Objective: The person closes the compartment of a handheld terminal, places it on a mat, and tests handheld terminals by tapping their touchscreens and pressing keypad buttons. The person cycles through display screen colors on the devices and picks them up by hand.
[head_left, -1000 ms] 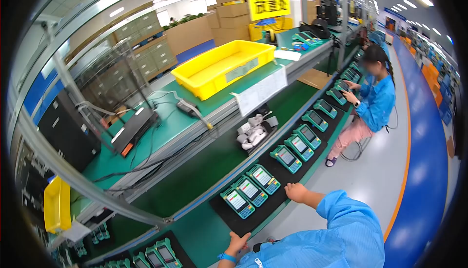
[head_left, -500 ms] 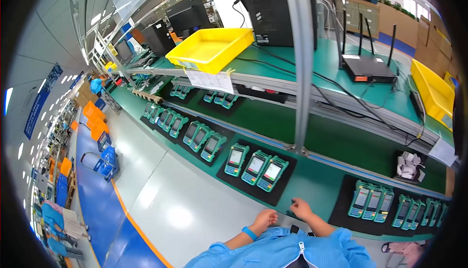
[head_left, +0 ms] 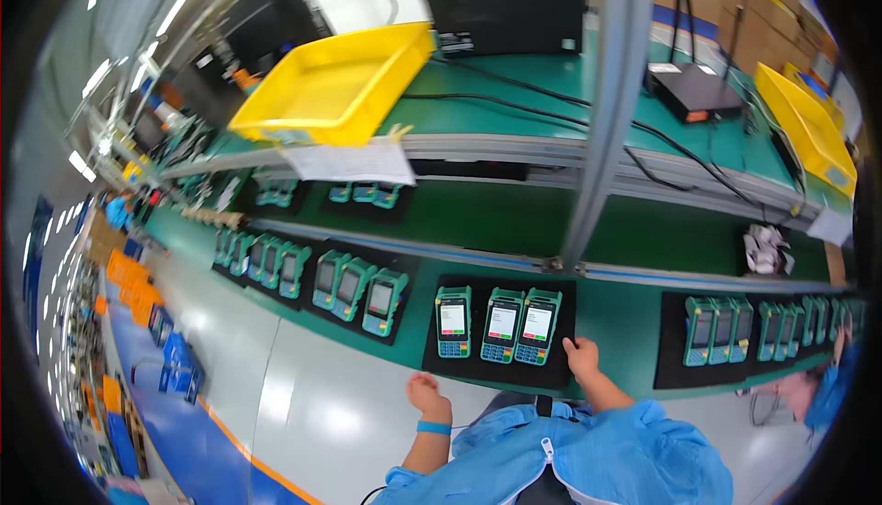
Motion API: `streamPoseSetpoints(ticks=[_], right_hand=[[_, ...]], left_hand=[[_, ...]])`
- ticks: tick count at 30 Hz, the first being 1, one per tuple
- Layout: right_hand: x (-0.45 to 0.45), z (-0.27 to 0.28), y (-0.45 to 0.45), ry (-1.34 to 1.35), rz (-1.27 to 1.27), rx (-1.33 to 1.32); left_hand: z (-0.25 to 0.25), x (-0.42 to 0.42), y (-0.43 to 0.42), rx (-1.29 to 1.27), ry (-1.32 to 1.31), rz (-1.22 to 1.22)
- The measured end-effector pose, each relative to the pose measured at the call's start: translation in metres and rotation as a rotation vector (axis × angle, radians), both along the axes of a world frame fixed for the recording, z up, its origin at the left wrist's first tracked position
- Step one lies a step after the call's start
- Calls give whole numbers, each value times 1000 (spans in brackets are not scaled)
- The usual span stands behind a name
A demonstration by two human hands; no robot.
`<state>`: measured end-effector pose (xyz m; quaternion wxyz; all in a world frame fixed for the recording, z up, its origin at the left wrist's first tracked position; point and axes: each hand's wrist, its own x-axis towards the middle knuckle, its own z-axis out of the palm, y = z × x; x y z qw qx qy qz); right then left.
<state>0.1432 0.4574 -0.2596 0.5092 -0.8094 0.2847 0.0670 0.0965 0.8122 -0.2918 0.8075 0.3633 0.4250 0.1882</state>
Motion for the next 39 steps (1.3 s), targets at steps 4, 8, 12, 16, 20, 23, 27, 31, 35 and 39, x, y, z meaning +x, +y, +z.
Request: streamPoseSetpoints(ticks=[4,8,12,16,20,23,27,31,35,39], right_hand=[[-22,-24,-57,-8,79,-409],[-55,-14,-104,66,-8,-531],[-75,-5,-151,186,-109,-604],[-92,21,-187,221,-178,-599],[-102,42,-179,-86,-286,-616],[-97,5,-192,-337,-234,-426],[-70,10,-189,-234,-279,219],[-45,-4,-189,-386,-164,284],[-46,-8,-195,-410,-127,304],[-64,-22,-195,-487,-98,119]], left_hand=[[-1,62,-39,726,167,-138],[-18,78,-90,741,124,-577],[-26,73,-155,762,54,-740],[1,61,-192,1086,92,-1018],[14,51,-229,1284,-103,-760],[32,59,-251,987,-86,-760],[26,76,-248,1221,-15,-855],[35,80,-250,1220,13,-975],[51,74,-249,1086,-118,-1070],[50,69,-250,952,-229,-1127]])
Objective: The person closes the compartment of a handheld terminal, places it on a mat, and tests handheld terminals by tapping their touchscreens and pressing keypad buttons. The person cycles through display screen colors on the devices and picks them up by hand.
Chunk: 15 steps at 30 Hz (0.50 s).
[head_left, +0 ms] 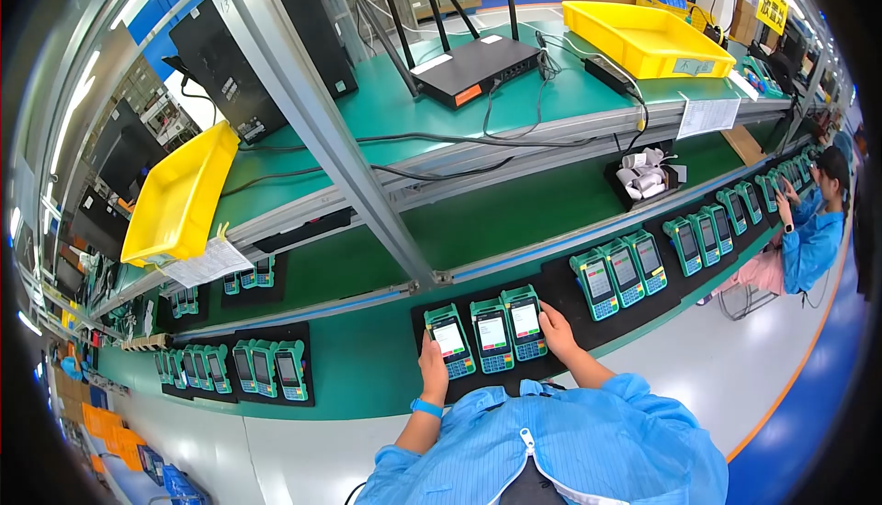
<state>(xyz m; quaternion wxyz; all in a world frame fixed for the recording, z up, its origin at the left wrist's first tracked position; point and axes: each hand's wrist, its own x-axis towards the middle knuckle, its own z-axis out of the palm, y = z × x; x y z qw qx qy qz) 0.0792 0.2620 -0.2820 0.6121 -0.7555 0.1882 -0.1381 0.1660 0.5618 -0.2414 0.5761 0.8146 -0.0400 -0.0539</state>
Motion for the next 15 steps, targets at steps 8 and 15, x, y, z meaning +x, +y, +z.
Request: streamPoseSetpoints(ticks=[8,15], right_hand=[[-38,7,15,22,-99,-107],[-26,-7,15,5,-147,144]], left_hand=[[-19,11,11,-58,-76,-123],[-21,-34,-4,53,-237,-65]])
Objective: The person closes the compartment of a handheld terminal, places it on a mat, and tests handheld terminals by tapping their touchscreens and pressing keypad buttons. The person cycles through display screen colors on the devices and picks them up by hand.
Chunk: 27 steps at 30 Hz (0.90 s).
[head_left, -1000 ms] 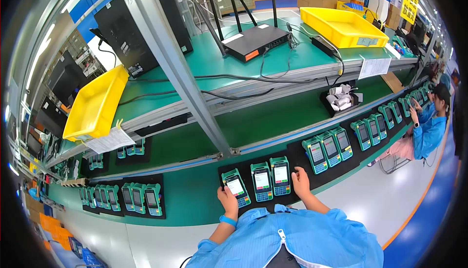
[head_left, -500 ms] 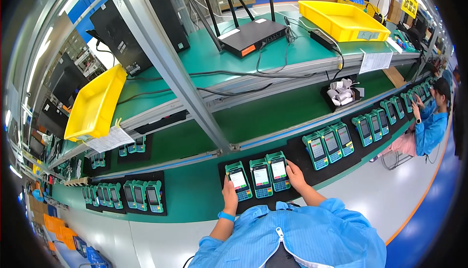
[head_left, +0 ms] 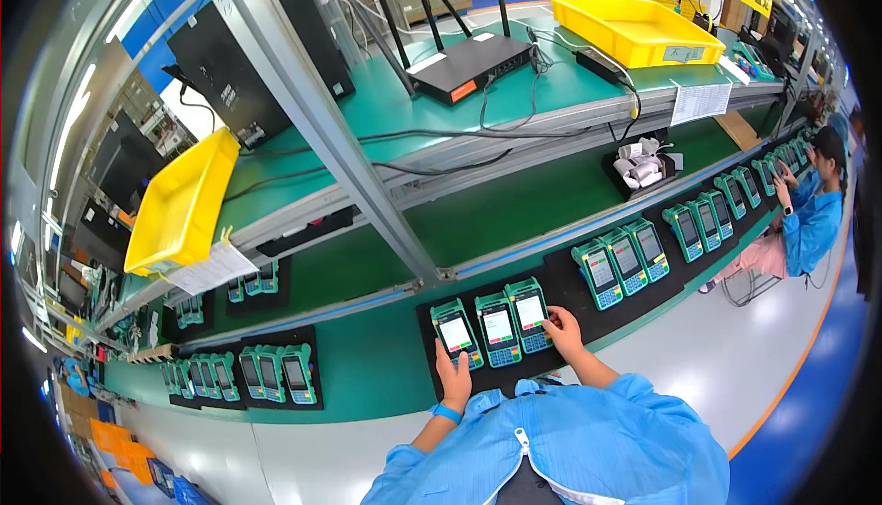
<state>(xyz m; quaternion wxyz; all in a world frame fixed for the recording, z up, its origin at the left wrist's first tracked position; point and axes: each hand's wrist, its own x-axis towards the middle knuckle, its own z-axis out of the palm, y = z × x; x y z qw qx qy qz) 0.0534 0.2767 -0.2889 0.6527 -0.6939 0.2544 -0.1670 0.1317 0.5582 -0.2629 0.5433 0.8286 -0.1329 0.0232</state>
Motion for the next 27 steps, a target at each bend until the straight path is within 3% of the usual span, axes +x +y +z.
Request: streamPoseSetpoints(ticks=[6,19,25,27], right_hand=[[6,-13,-1,-7,-34,-15],[-1,-15,4,68,-28,-138],[-34,28,50,30,-115,-894],[-41,47,52,-28,108,-789]], left_hand=[[-9,-11,11,13,40,-47],[-9,-21,18,147,-161,-121],[-9,-23,23,180,-240,-172],[-9,-24,23,195,-236,-182]])
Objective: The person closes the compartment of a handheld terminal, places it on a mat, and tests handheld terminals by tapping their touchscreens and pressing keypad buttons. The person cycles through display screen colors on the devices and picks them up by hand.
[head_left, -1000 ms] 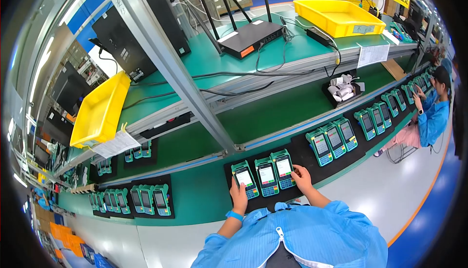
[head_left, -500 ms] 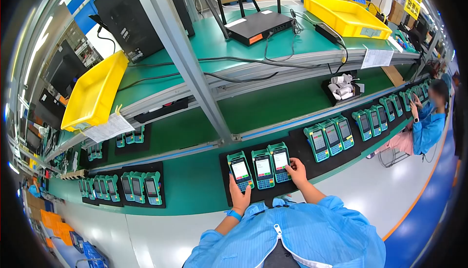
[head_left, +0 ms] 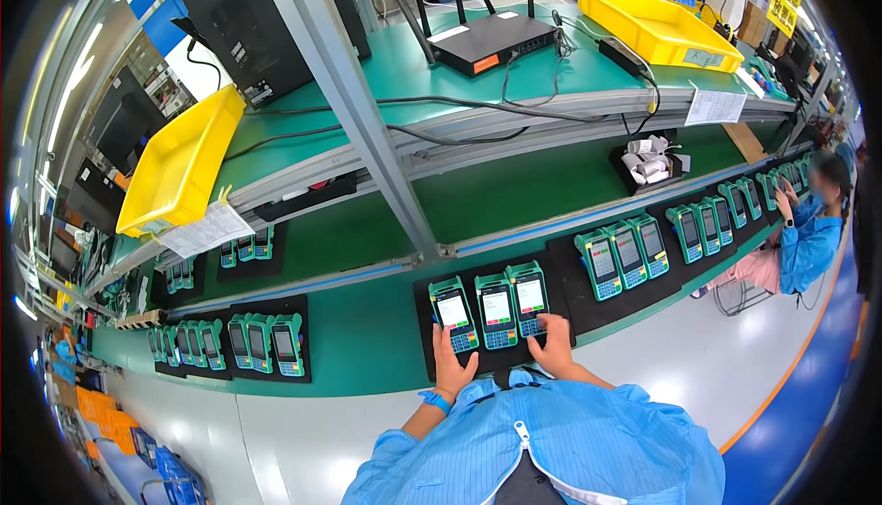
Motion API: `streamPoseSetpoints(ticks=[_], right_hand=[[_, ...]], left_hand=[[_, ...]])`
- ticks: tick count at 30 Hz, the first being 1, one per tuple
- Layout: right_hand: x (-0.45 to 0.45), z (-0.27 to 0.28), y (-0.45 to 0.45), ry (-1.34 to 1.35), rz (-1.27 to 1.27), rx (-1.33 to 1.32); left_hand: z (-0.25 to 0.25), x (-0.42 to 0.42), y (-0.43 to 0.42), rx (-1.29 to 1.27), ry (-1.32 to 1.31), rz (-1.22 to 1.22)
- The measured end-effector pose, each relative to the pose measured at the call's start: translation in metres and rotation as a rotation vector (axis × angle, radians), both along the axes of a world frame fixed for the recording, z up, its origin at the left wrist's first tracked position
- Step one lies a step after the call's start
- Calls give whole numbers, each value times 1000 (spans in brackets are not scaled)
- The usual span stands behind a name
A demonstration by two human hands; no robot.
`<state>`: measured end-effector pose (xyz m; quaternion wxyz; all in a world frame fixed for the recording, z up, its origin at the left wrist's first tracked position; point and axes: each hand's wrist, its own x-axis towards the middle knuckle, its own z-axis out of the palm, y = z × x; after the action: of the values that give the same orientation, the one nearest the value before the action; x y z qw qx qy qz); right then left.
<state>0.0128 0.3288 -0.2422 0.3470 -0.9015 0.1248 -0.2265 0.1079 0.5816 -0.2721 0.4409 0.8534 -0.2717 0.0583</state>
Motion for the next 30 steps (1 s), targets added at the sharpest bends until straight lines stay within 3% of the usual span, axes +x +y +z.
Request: streamPoseSetpoints(ticks=[2,5,11,30], right_hand=[[-5,6,2,285,196,428],[-9,-4,5,355,423,303],[-3,-5,7,409,488,244],[14,20,23,563,352,55]], left_hand=[[-1,-1,0,0,20,-1],[-1,0,1,0,26,-9],[-1,1,2,-4,-4,-28],[-1,3,1,27,9,-39]])
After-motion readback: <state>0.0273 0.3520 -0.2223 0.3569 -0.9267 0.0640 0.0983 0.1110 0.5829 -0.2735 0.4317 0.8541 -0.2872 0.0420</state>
